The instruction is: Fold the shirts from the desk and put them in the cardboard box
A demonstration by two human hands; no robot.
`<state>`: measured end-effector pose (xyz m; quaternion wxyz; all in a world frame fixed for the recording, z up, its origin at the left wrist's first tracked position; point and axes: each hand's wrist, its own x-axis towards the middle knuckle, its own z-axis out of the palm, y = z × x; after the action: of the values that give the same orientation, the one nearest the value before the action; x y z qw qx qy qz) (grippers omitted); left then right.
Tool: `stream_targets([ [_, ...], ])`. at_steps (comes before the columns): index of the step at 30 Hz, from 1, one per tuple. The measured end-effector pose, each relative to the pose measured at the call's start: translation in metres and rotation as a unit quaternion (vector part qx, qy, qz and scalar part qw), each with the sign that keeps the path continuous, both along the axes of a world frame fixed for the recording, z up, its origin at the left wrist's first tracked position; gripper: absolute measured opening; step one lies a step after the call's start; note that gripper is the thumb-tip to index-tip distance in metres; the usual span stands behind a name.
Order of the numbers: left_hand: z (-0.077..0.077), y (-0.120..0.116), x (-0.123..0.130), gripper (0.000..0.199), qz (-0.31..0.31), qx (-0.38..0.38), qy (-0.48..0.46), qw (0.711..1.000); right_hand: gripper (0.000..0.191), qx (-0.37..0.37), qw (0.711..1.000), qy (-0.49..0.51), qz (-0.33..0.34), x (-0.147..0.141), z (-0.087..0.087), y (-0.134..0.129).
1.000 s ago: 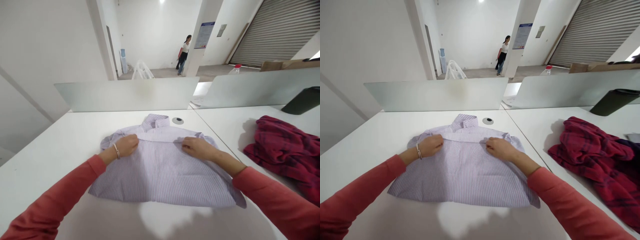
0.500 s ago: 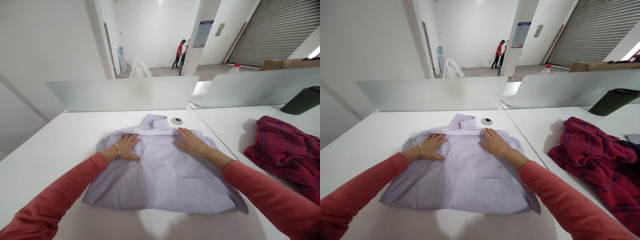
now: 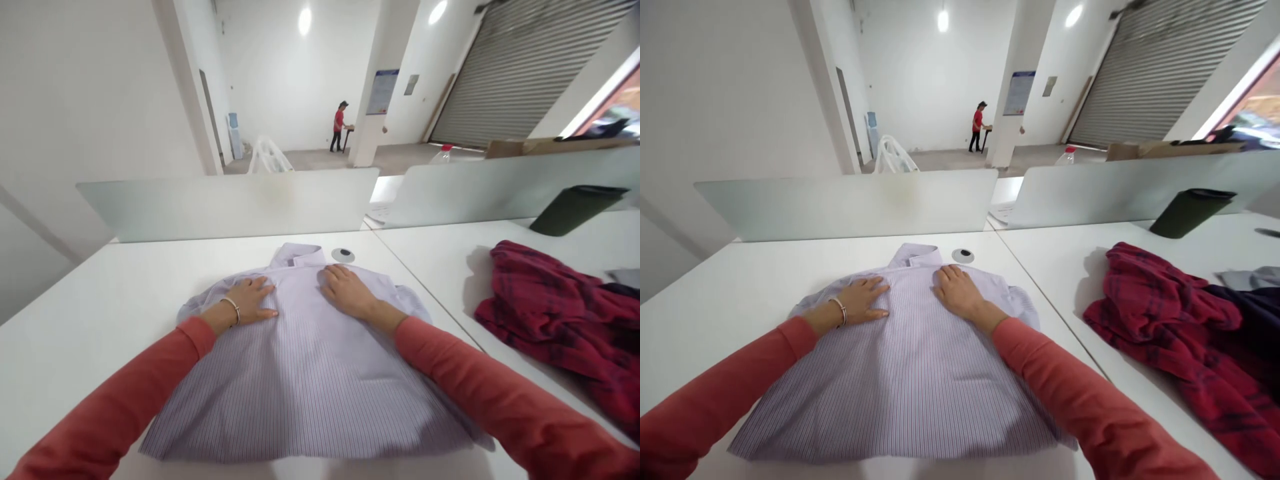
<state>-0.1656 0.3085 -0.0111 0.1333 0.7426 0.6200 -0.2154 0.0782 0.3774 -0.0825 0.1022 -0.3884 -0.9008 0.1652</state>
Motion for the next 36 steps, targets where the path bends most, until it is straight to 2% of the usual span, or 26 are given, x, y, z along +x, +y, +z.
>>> stream_targets([
  [3,-0.005,0.0,0.011,0.056,-0.032,0.06,0.006,0.998,0.046,0.024,0.999,0.01,0.033,-0.007,0.008,-0.002],
  [6,-0.013,0.002,0.021,0.054,-0.072,0.103,-0.025,0.992,0.053,0.001,0.999,0.009,0.049,-0.016,0.008,-0.007],
  [10,-0.025,0.005,0.025,0.076,-0.035,0.04,-0.049,0.997,0.063,-0.076,0.996,-0.012,0.045,-0.021,-0.003,-0.008],
  [13,-0.029,0.007,0.023,0.089,-0.002,0.004,-0.04,0.999,0.068,-0.089,0.995,-0.013,0.048,-0.022,-0.01,-0.008],
  [18,-0.029,0.008,0.025,0.092,0.004,-0.007,-0.025,1.0,0.074,-0.104,0.993,-0.028,0.053,-0.024,-0.007,-0.004],
  [21,-0.03,0.009,0.026,0.089,0.0,0.003,-0.011,1.0,0.065,-0.121,0.991,-0.043,0.043,-0.017,-0.005,0.008],
  [23,-0.032,0.009,0.026,0.087,-0.006,0.004,-0.004,1.0,0.056,-0.147,0.988,-0.036,-0.031,-0.002,-0.003,0.02],
  [25,-0.032,0.01,0.023,0.085,-0.01,-0.004,0.0,1.0,0.05,-0.171,0.975,-0.017,-0.143,0.024,0.0,0.031],
  [27,-0.028,0.013,0.022,0.083,-0.009,-0.013,0.003,1.0,0.048,-0.175,0.957,-0.002,-0.23,0.062,0.004,0.038],
  [30,-0.012,0.018,0.032,0.085,-0.005,-0.002,0.021,1.0,0.049,-0.175,0.935,0.005,-0.31,0.129,0.008,0.037],
  [33,0.016,0.006,0.077,0.071,-0.045,0.061,0.008,0.997,0.049,-0.213,0.906,-0.003,-0.365,0.181,0.005,0.023],
  [34,0.026,-0.005,0.1,0.059,-0.072,0.086,-0.018,0.994,0.05,-0.229,0.899,-0.004,-0.374,0.191,0.002,0.017],
  [36,0.042,-0.036,0.153,0.044,-0.135,0.075,-0.088,0.984,0.052,-0.251,0.891,-0.003,-0.378,0.196,-0.005,0.009],
])
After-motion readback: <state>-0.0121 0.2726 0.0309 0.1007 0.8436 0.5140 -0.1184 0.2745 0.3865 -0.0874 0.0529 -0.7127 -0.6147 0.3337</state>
